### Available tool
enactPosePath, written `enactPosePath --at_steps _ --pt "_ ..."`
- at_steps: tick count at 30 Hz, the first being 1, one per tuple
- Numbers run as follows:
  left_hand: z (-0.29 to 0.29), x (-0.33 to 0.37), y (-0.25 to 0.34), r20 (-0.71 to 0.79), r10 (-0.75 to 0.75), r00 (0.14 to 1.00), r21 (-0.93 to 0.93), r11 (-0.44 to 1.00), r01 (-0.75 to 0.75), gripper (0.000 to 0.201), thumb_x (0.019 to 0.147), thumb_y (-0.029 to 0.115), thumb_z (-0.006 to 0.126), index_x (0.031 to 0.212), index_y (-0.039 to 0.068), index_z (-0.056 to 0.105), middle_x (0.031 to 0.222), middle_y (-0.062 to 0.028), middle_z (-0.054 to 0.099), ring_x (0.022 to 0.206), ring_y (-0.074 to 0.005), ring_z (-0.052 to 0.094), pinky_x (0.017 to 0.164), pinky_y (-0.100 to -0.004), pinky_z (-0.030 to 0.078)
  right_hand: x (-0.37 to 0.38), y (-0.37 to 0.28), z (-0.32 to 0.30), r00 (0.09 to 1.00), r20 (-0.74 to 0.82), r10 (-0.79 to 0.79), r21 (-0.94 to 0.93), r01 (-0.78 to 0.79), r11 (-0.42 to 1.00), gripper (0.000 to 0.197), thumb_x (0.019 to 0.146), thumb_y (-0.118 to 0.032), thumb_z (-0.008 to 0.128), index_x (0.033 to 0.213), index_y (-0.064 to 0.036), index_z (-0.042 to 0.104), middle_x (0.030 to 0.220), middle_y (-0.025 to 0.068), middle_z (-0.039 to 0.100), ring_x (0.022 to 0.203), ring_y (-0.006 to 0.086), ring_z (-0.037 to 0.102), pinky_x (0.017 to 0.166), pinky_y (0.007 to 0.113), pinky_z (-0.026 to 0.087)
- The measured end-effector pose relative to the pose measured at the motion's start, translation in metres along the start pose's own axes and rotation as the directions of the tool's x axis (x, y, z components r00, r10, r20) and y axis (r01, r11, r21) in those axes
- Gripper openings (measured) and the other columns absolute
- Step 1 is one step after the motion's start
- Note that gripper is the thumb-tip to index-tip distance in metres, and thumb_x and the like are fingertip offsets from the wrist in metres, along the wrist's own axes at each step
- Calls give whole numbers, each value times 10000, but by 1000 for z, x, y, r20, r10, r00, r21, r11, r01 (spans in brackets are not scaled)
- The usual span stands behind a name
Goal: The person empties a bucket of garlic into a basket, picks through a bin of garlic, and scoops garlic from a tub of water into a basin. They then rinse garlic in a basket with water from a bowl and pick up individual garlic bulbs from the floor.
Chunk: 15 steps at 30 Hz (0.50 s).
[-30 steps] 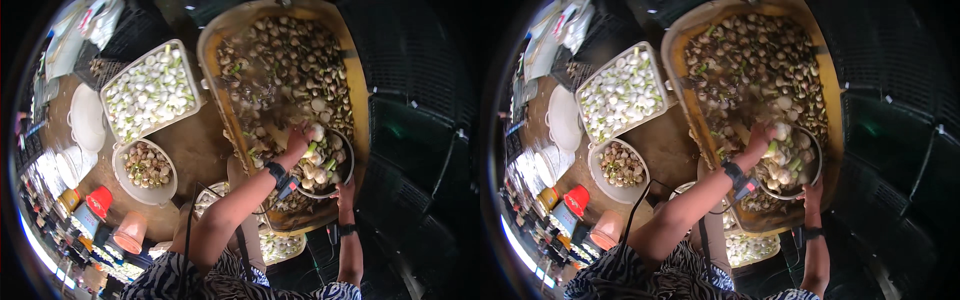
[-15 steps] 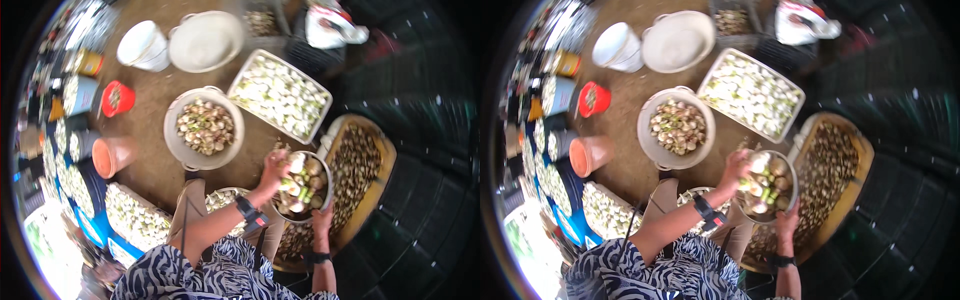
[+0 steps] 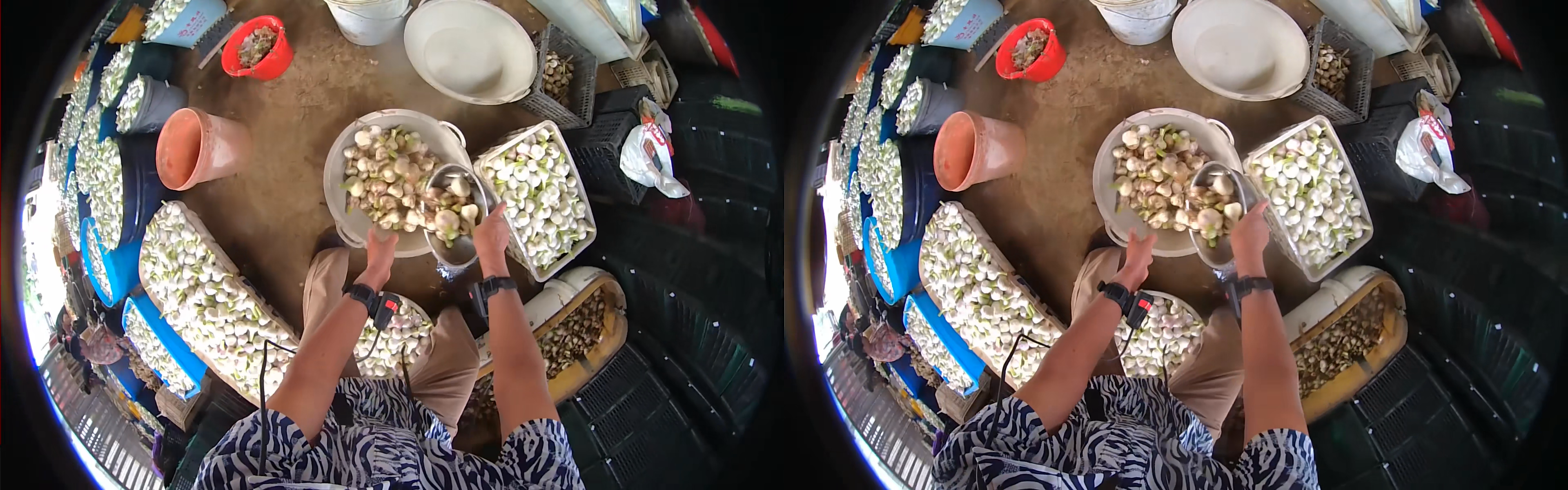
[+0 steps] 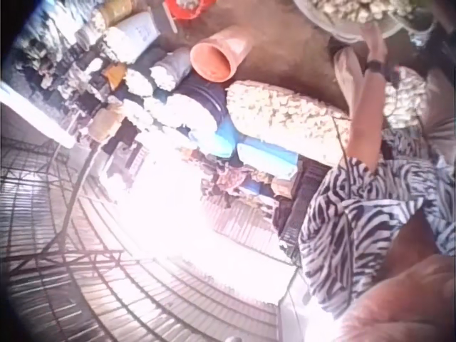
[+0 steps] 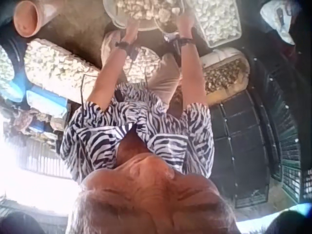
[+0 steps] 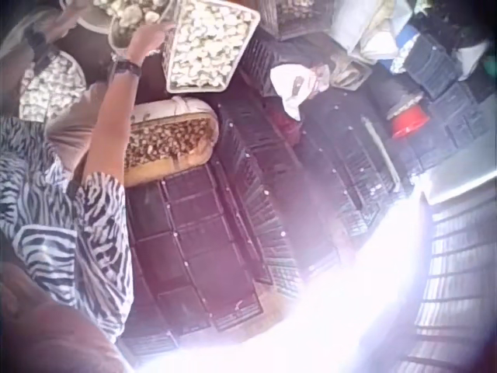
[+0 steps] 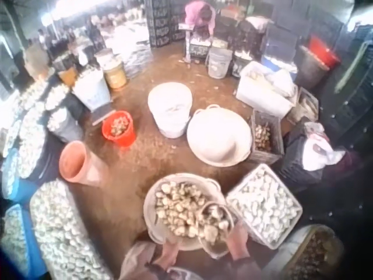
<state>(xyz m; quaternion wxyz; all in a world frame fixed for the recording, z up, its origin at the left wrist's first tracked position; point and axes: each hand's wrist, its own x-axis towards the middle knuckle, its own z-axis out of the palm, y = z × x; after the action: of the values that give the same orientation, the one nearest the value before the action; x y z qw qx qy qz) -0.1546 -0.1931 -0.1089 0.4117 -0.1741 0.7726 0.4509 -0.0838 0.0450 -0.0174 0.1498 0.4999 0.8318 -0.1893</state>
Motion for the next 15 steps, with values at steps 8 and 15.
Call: enactPosePath --at_steps 8,15 --pt "58 -43 -10 109 47 993 51 997 -53 694 696 97 561 1314 27 254 650 -27 436 483 -98 383 413 -265 321 47 81 -19 980 -192 62 -75 -77 994 691 757 -71 486 1297 113 97 706 197 605 648 312 618 593 397 497" --pt "145 -106 -1 262 113 958 329 923 -199 532 718 102 563 1212 20 383 731 -23 460 573 -89 426 471 -245 376 -70 231 -81 845 76 529 614 -458 643 501 697 -19 443 1189 64 395 759 284 582 760 395 589 684 448 460"
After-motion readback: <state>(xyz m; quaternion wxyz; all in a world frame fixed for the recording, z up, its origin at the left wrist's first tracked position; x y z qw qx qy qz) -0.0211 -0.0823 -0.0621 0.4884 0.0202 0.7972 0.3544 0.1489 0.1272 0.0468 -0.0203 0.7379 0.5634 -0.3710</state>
